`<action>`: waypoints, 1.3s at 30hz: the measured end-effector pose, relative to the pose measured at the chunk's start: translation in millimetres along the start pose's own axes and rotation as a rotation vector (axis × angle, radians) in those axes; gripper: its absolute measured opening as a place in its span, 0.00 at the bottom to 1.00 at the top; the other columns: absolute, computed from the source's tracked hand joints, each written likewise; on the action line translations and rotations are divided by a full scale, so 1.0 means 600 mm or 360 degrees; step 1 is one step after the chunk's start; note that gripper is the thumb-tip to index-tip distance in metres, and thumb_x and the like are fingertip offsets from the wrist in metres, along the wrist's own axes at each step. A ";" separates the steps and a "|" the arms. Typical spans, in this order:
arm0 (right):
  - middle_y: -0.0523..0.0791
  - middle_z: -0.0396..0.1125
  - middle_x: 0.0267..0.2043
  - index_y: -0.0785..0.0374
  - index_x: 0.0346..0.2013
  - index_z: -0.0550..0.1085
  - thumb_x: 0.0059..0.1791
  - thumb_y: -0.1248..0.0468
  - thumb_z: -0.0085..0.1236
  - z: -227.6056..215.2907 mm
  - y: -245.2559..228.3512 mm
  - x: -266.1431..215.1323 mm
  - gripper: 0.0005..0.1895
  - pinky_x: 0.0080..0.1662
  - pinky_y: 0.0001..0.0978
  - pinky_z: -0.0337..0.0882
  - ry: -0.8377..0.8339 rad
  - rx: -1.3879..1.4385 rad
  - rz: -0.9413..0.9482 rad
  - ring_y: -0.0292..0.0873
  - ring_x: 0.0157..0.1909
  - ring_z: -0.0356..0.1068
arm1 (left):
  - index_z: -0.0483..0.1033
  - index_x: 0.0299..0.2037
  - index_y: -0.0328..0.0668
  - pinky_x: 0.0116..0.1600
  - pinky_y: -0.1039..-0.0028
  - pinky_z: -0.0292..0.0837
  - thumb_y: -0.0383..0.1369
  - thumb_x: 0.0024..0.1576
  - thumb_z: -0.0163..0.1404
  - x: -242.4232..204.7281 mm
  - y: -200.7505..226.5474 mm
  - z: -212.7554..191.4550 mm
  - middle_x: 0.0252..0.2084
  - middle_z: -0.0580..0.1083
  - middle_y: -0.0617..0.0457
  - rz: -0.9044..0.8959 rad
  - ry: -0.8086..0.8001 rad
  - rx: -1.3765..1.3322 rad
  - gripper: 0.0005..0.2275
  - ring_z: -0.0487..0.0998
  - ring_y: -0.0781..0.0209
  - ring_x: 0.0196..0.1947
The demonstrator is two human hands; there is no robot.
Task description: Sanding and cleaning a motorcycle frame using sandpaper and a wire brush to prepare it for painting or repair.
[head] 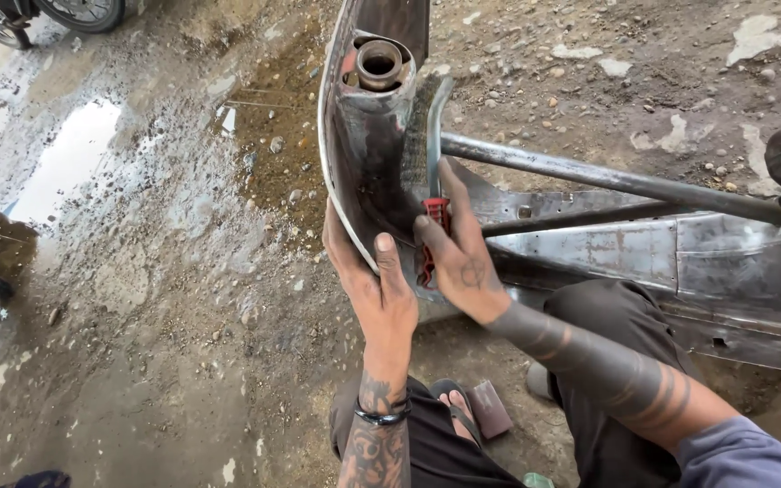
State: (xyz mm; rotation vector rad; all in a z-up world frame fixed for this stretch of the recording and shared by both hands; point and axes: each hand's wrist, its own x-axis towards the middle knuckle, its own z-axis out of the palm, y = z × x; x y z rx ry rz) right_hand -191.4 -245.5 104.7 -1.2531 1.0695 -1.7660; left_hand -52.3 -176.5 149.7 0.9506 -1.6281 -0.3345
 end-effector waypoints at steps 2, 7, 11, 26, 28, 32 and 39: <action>0.53 0.53 0.61 0.68 0.74 0.49 0.55 0.67 0.41 0.000 -0.006 0.002 0.32 0.60 0.41 0.54 0.0003 -0.0043 -0.0141 0.48 0.59 0.52 | 0.51 0.74 0.36 0.73 0.46 0.52 0.45 0.69 0.38 -0.003 0.004 0.002 0.71 0.57 0.38 -0.0045 0.0019 -0.0024 0.27 0.61 0.37 0.71; 0.58 0.47 0.76 0.69 0.73 0.49 0.56 0.68 0.41 0.016 -0.063 -0.048 0.31 0.76 0.47 0.45 -0.0023 -0.0131 -0.0202 0.56 0.79 0.44 | 0.50 0.74 0.37 0.75 0.47 0.54 0.50 0.70 0.35 -0.002 0.008 0.002 0.73 0.56 0.37 -0.0079 0.0016 0.0019 0.29 0.58 0.37 0.74; 0.68 0.49 0.73 0.69 0.76 0.47 0.53 0.60 0.43 0.036 -0.099 -0.086 0.38 0.71 0.62 0.48 -0.0024 -0.0203 0.0058 0.71 0.74 0.48 | 0.51 0.74 0.37 0.73 0.45 0.53 0.48 0.69 0.36 -0.003 0.001 0.003 0.71 0.57 0.38 -0.0041 0.0033 0.0031 0.29 0.61 0.38 0.72; 0.63 0.58 0.61 0.66 0.76 0.49 0.52 0.58 0.46 0.017 -0.095 -0.052 0.39 0.61 0.58 0.57 0.0010 -0.0151 0.0166 0.62 0.60 0.59 | 0.50 0.75 0.37 0.72 0.46 0.53 0.47 0.69 0.35 -0.006 0.000 -0.001 0.71 0.57 0.40 -0.0092 -0.0022 0.0077 0.29 0.60 0.41 0.71; 0.68 0.53 0.66 0.69 0.75 0.48 0.51 0.60 0.46 0.033 -0.128 -0.093 0.40 0.65 0.61 0.51 0.0006 -0.0113 0.0166 0.68 0.67 0.52 | 0.50 0.75 0.38 0.72 0.46 0.52 0.49 0.69 0.36 -0.006 -0.009 0.004 0.71 0.57 0.41 -0.0091 0.0005 0.0058 0.29 0.60 0.41 0.72; 0.55 0.66 0.45 0.66 0.75 0.52 0.51 0.57 0.47 -0.003 -0.082 -0.022 0.38 0.49 0.51 0.69 0.0009 -0.0148 0.0213 0.53 0.41 0.71 | 0.50 0.75 0.36 0.72 0.41 0.50 0.49 0.68 0.37 -0.008 -0.007 0.003 0.71 0.56 0.36 -0.0117 0.0018 0.0062 0.30 0.60 0.35 0.71; 0.67 0.43 0.76 0.73 0.75 0.46 0.53 0.71 0.43 0.034 -0.106 -0.107 0.36 0.73 0.59 0.36 0.0008 0.0009 0.0119 0.65 0.78 0.35 | 0.51 0.75 0.39 0.73 0.48 0.52 0.50 0.68 0.37 -0.012 -0.009 0.004 0.70 0.58 0.43 -0.0146 0.0043 0.0067 0.30 0.61 0.44 0.71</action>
